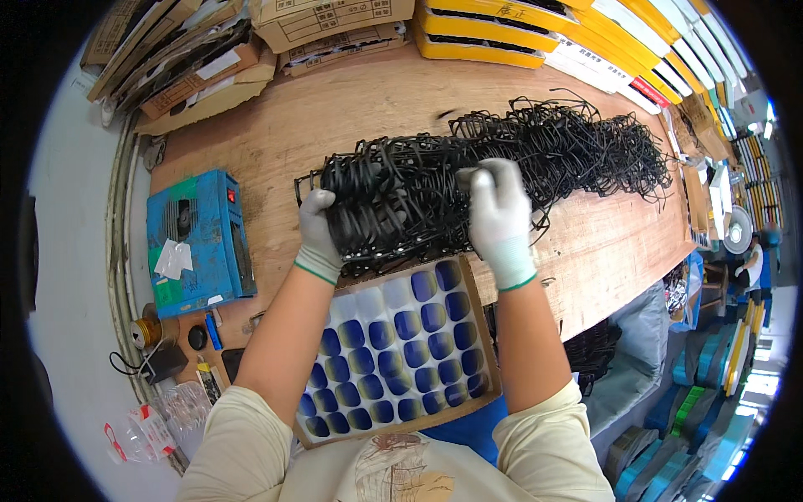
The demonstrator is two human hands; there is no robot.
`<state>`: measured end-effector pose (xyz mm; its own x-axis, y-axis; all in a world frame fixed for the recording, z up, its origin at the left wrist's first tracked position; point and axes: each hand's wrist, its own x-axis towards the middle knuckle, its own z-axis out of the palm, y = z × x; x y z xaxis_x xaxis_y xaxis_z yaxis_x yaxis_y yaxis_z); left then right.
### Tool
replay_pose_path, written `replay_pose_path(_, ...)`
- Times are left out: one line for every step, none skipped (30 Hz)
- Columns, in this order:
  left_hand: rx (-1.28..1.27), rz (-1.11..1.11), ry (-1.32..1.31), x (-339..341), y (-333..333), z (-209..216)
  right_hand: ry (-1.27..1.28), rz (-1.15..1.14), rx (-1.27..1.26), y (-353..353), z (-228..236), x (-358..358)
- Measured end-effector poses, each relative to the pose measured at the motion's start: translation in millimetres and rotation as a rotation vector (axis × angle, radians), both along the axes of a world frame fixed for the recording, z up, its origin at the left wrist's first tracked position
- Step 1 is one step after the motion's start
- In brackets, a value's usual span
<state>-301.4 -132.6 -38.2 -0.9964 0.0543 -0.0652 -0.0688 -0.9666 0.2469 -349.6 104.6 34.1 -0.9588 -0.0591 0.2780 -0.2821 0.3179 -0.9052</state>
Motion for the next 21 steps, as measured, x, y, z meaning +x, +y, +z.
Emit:
replay_pose_path(-0.005,-0.013,0.008,4,-3,2,-0.020,-0.009,0.092,-8,-3,9)
replay_pose_path(-0.056,-0.031,-0.053,6,-6,4,-0.041,-0.017,0.184,-14,-6,16)
replay_pose_path(-0.107,-0.045,-0.113,7,-11,6,-0.043,-0.007,0.177,-19,-7,20)
replay_pose_path(-0.159,-0.058,-0.174,9,-15,7,-0.045,0.003,0.169,-24,-8,24)
replay_pose_path(-0.183,-0.074,-0.249,13,-18,9,-0.095,-0.003,0.185,-28,-7,29)
replay_pose_path(-0.284,-0.054,-0.289,15,-21,11,-0.075,-0.005,0.207,-31,-11,31)
replay_pose_path(-0.385,-0.034,-0.328,19,-24,14,-0.047,0.017,0.256,-31,-12,31)
replay_pose_path(-0.487,-0.012,-0.367,22,-28,15,-0.019,0.040,0.305,-31,-13,32)
replay_pose_path(-0.642,0.026,-0.391,26,-32,16,0.016,0.055,0.273,-34,-15,32)
replay_pose_path(-0.940,0.045,-0.422,30,-36,17,0.042,0.067,0.295,-34,-15,32)
replay_pose_path(-1.239,0.065,-0.448,33,-40,19,0.069,0.079,0.318,-35,-14,32)
replay_pose_path(-1.533,0.082,-0.461,34,-38,23,0.097,0.084,0.347,-32,-12,32)
replay_pose_path(-1.628,0.111,-0.485,37,-32,31,0.163,0.086,0.389,-31,-8,33)
replay_pose_path(-1.701,0.094,-0.482,38,-32,35,0.232,0.086,0.435,-28,-12,32)
replay_pose_path(-1.767,0.079,-0.485,40,-33,36,0.276,0.072,0.459,-27,-10,32)
replay_pose_path(-1.833,0.063,-0.487,41,-33,37,0.320,0.058,0.484,-26,-7,32)
replay_pose_path(-1.927,0.068,-0.498,42,-31,37,0.340,0.018,0.514,-22,-3,30)
replay_pose_path(-2.022,0.075,-0.503,42,-29,38,0.362,-0.026,0.544,-16,1,27)
replay_pose_path(-2.121,0.086,-0.514,44,-29,38,0.392,-0.081,0.550,-7,1,21)
replay_pose_path(-2.090,0.108,-0.503,46,-31,33,0.356,-0.149,0.626,5,3,13)
replay_pose_path(-2.061,0.137,-0.499,49,-36,23,0.321,-0.257,0.721,15,2,5)
